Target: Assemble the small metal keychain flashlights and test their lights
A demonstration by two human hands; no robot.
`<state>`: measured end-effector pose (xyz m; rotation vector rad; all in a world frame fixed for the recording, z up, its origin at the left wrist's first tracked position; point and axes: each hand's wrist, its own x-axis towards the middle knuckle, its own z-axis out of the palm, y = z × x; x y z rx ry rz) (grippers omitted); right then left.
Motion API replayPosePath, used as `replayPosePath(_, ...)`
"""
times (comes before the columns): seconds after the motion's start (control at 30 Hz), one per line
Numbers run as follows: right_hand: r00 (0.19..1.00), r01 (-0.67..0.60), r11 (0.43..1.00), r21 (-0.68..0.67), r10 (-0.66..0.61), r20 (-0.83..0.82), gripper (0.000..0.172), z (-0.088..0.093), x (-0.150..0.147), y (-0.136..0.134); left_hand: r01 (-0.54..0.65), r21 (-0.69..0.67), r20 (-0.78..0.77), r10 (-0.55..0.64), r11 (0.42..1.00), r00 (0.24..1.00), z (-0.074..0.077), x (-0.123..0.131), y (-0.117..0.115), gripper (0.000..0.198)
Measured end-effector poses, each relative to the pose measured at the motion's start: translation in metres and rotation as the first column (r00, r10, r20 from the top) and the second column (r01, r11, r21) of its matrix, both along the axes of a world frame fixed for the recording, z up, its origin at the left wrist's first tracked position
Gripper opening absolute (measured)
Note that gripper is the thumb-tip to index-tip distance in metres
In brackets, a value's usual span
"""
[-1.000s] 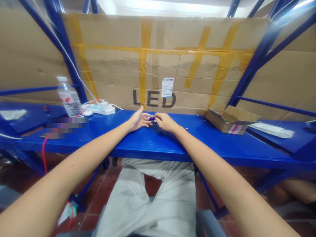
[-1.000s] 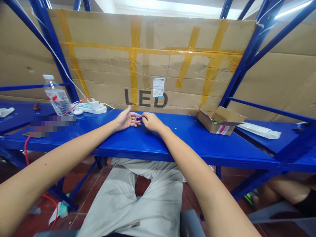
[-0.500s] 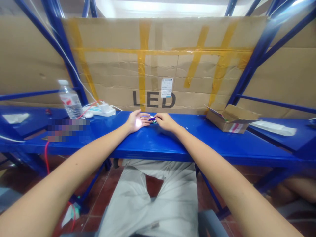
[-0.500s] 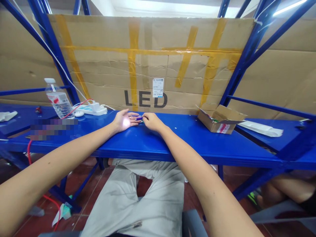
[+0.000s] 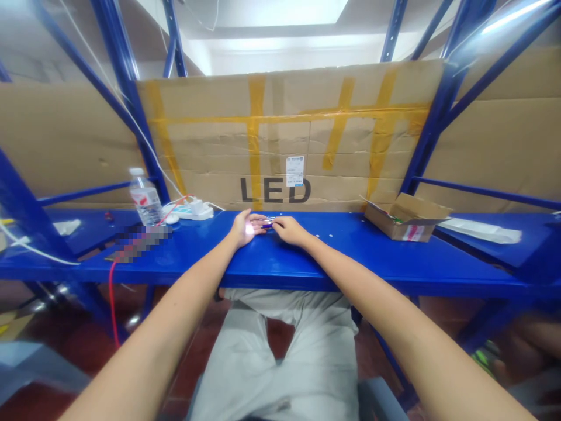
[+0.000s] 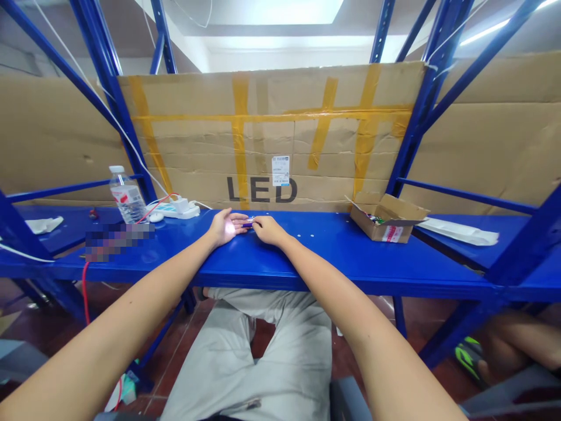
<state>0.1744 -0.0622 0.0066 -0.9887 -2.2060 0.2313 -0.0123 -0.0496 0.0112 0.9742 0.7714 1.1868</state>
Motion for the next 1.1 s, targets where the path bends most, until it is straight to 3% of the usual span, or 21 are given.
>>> replayPosePath(0.27,0.996,0.028,0.999,-0.045,-0.031,-0.085,0.027,-0.004,-0.001,0.007,-0.035,-0.041,0.075,0.039,0.999,0.996,-0.001,-0.004,-0.002,0.056)
replayPosePath(0.5,0.986,-0.041,0.997,-0.061,0.030,-0.164,0.027,-0.010,-0.013,0.005,-0.091,-0.030,0.035,0.092,0.995,0.995,0.001,0.000,-0.007,0.054)
replayPosePath(1.1,0.963,0.010,0.991,-0.133,-0.045,-0.265,0.027,-0.020,-0.006,-0.005,-0.063,-0.013,-0.051,0.062,0.998,0.997,-0.002,-0.001,-0.007,0.058)
